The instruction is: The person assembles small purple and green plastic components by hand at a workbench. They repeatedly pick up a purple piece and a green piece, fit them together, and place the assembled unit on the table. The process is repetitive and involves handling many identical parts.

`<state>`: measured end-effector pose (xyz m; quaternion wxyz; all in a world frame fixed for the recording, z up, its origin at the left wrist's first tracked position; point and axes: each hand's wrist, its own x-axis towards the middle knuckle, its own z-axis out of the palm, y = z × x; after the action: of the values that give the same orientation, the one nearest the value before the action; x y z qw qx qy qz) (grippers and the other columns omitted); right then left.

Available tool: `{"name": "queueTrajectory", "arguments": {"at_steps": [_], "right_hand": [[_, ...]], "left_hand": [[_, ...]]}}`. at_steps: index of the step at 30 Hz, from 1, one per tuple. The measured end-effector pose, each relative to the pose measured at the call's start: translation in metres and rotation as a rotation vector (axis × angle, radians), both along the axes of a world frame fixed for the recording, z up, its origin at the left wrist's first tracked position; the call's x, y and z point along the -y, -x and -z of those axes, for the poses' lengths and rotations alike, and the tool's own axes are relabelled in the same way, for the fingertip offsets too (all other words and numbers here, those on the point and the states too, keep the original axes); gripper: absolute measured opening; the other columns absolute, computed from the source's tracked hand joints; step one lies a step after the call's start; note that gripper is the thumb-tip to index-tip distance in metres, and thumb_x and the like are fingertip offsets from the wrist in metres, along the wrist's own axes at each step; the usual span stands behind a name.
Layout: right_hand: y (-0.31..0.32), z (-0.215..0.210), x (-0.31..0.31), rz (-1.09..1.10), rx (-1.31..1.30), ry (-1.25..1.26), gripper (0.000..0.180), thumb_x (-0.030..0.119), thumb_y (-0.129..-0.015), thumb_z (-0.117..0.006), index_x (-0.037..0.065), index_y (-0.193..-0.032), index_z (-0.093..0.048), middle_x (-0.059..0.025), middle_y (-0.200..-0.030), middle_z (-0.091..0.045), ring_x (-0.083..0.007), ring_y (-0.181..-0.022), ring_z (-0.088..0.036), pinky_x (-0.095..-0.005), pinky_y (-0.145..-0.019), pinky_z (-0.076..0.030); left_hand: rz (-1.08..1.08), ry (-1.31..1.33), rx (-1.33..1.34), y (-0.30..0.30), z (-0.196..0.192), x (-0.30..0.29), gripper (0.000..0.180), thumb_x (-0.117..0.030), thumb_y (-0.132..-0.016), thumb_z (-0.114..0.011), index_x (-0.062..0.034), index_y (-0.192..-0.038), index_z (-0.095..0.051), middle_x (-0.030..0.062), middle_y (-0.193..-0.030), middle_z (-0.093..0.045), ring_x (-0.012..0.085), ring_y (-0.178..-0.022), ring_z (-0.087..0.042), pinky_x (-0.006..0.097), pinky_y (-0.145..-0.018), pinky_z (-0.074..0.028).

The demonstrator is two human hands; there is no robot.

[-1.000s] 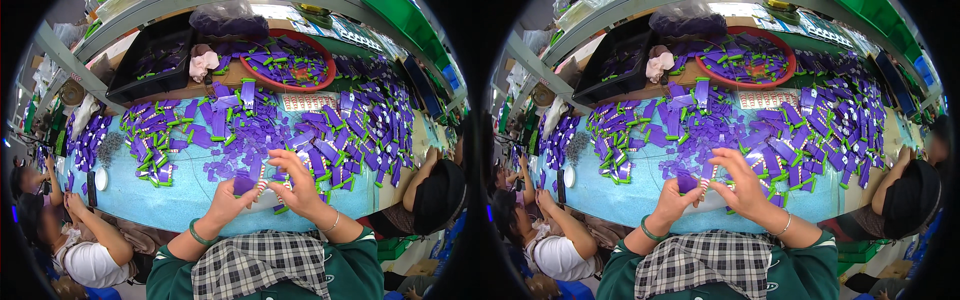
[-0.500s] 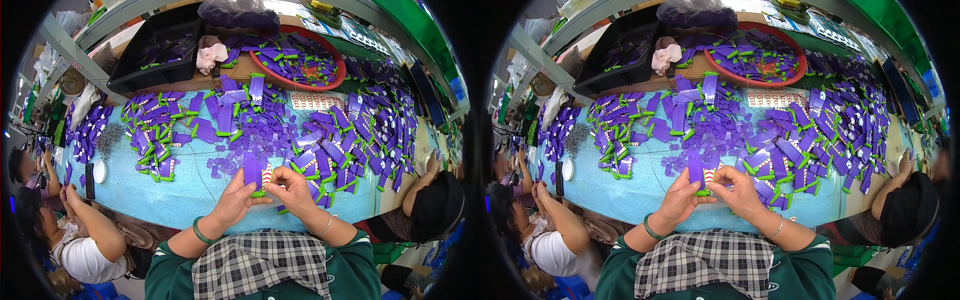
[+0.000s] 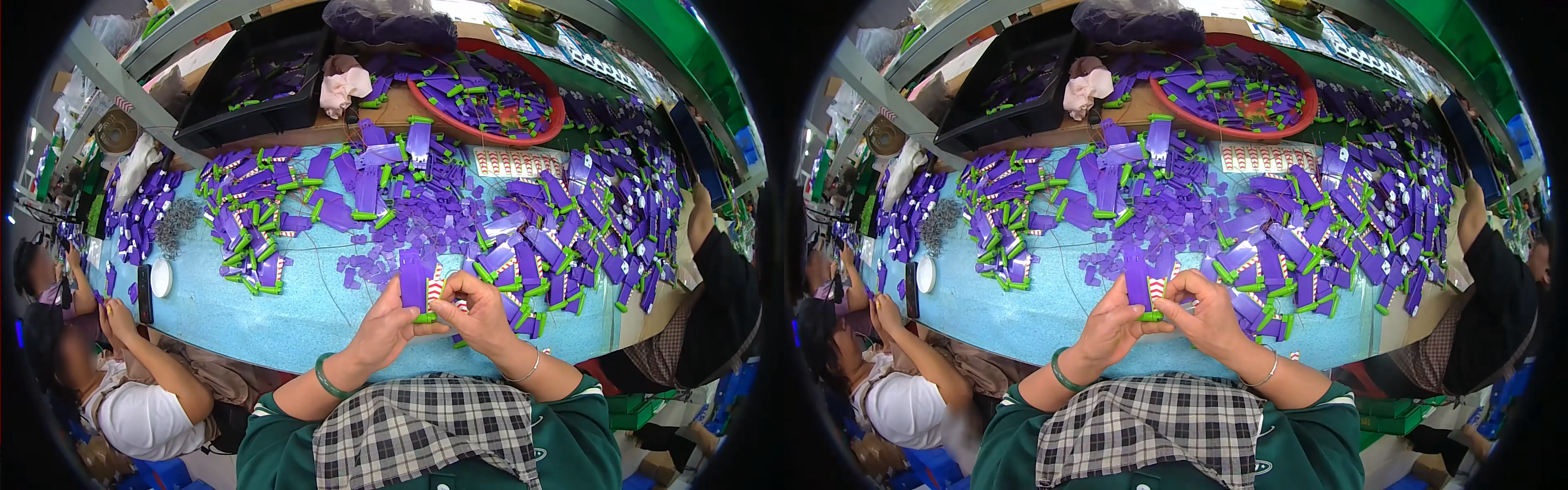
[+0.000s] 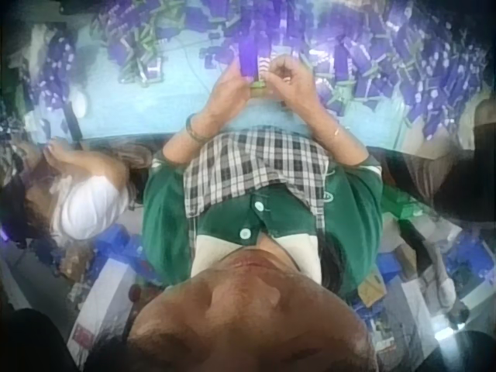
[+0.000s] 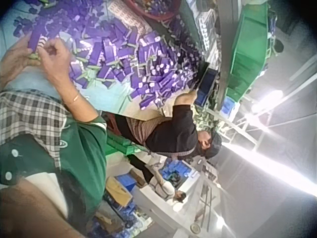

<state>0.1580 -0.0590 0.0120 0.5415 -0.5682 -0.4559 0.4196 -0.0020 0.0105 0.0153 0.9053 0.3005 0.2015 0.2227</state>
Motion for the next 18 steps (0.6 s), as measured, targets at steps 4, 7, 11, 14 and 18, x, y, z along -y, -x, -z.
{"name": "queueTrajectory", "arguments": {"at_steps": [4, 7, 11, 14, 18], "right_hand": [[0.000, 0.001, 0.001, 0.001, 0.001, 0.016, 0.013, 0.006, -0.078, -0.071, 0.001, -0.082, -0.059, -0.0057, -0.079, -0.061, -0.0122, -0.073, -0.061, -0.0262, -0.068, -0.050], [0.000, 0.000, 0.002, 0.005, 0.018, 0.010, 0.013, 0.007, -0.078, -0.072, 0.001, -0.080, -0.060, -0.0059, -0.078, -0.062, -0.0131, -0.072, -0.060, -0.0271, -0.067, -0.049], [0.000, 0.001, 0.002, 0.034, 0.105, -0.091, 0.016, 0.009, -0.077, -0.073, 0.002, -0.074, -0.059, -0.0061, -0.072, -0.061, -0.0155, -0.068, -0.058, -0.0290, -0.061, -0.046], [-0.001, -0.005, 0.002, 0.077, 0.278, -0.199, 0.018, 0.010, -0.076, -0.074, 0.003, -0.069, -0.058, -0.0066, -0.068, -0.061, -0.0179, -0.064, -0.056, -0.0301, -0.058, -0.043], [-0.004, -0.005, 0.002, 0.088, 0.521, -0.343, 0.018, 0.012, -0.076, -0.073, 0.005, -0.070, -0.057, -0.0083, -0.072, -0.062, -0.0203, -0.064, -0.055, -0.0324, -0.057, -0.042]], "left_hand": [[0.015, -0.045, 0.000, 0.000, 0.002, 0.001, 0.057, 0.003, -0.085, -0.045, -0.0067, -0.138, -0.027, 0.0135, -0.128, -0.048, 0.0243, -0.114, -0.055, 0.043, -0.090, -0.054], [0.010, -0.182, -0.140, -0.002, -0.003, 0.003, 0.050, 0.005, -0.087, -0.048, -0.0047, -0.133, -0.033, 0.0116, -0.123, -0.051, 0.0212, -0.110, -0.057, 0.039, -0.087, -0.056], [0.002, -0.307, -0.157, -0.002, -0.001, 0.007, 0.038, -0.003, -0.093, -0.052, -0.0035, -0.128, -0.037, 0.0102, -0.121, -0.052, 0.0189, -0.108, -0.057, 0.037, -0.085, -0.057], [0.022, -0.301, -0.140, -0.002, 0.000, 0.009, 0.035, -0.004, -0.094, -0.051, -0.0028, -0.127, -0.038, 0.0098, -0.120, -0.052, 0.0185, -0.107, -0.057, 0.037, -0.086, -0.057], [0.048, -0.378, -0.111, 0.000, 0.000, 0.012, 0.032, -0.004, -0.095, -0.050, -0.0020, -0.124, -0.040, 0.0082, -0.115, -0.053, 0.0168, -0.103, -0.058, 0.037, -0.084, -0.057]]}}
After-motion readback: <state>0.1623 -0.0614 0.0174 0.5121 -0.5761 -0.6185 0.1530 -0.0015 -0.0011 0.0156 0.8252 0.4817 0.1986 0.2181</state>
